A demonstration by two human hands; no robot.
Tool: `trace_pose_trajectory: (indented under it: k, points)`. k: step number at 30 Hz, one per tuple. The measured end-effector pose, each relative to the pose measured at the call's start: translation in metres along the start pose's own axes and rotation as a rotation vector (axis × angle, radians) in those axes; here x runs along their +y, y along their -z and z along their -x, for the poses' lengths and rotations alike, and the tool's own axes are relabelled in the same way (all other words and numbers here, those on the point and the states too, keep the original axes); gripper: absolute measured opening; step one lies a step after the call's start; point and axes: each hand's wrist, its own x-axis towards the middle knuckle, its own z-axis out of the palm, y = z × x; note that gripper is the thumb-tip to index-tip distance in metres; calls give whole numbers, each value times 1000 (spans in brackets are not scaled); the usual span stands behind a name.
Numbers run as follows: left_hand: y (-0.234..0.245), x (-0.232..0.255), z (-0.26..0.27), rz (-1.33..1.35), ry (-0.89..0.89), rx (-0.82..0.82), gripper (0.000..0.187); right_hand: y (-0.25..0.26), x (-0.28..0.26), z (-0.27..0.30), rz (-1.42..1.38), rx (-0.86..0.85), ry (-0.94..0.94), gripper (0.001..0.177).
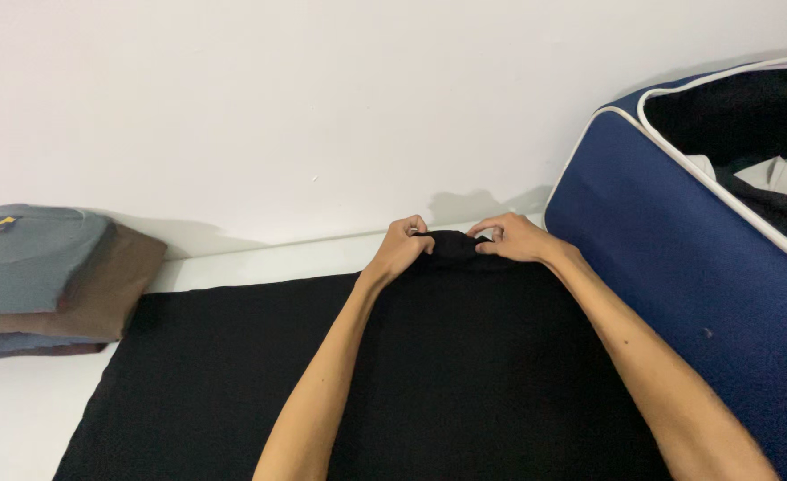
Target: The person removes a black t-shirt from a blue suitcase and places it on a white surface. They then fold the t-shirt by hand, smoothing it out and folding it into a compact rectangle.
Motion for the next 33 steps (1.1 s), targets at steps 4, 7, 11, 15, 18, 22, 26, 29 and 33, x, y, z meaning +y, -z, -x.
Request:
trace_pose_trajectory:
  k: [4, 7, 11, 15, 18, 22, 26, 29, 33]
  points:
    - [4, 1, 4, -47, -51, 50, 19, 7, -3, 2, -94, 175, -11, 31]
    - [7, 10, 4, -82, 8, 114, 17, 19, -10, 9, -406, 335, -124, 31]
    - [0, 21, 3, -345, -315, 441, 23, 20, -18, 5, -855, 577, -36, 36]
    - [-11, 35, 20, -416, -179, 629, 36, -1, -21, 7, -820, 587, 146, 44]
    - [-9, 49, 28, -141, 101, 605, 39, -18, -21, 11, -627, 557, 317, 58]
    - [-18, 43, 44, -232, 141, 353, 24, -27, -17, 6, -483, 683, 260, 47]
    - [-37, 19, 52, -735, -308, 159, 24, -39, -17, 13, -469, 793, 74, 23]
    - [-41, 5, 43, -1038, -483, 69, 51, -40, -17, 22, -259, 610, 80, 23]
    - [-38, 1, 29, -1158, -226, -68, 87, -47, -17, 24, 176, 519, 314, 43]
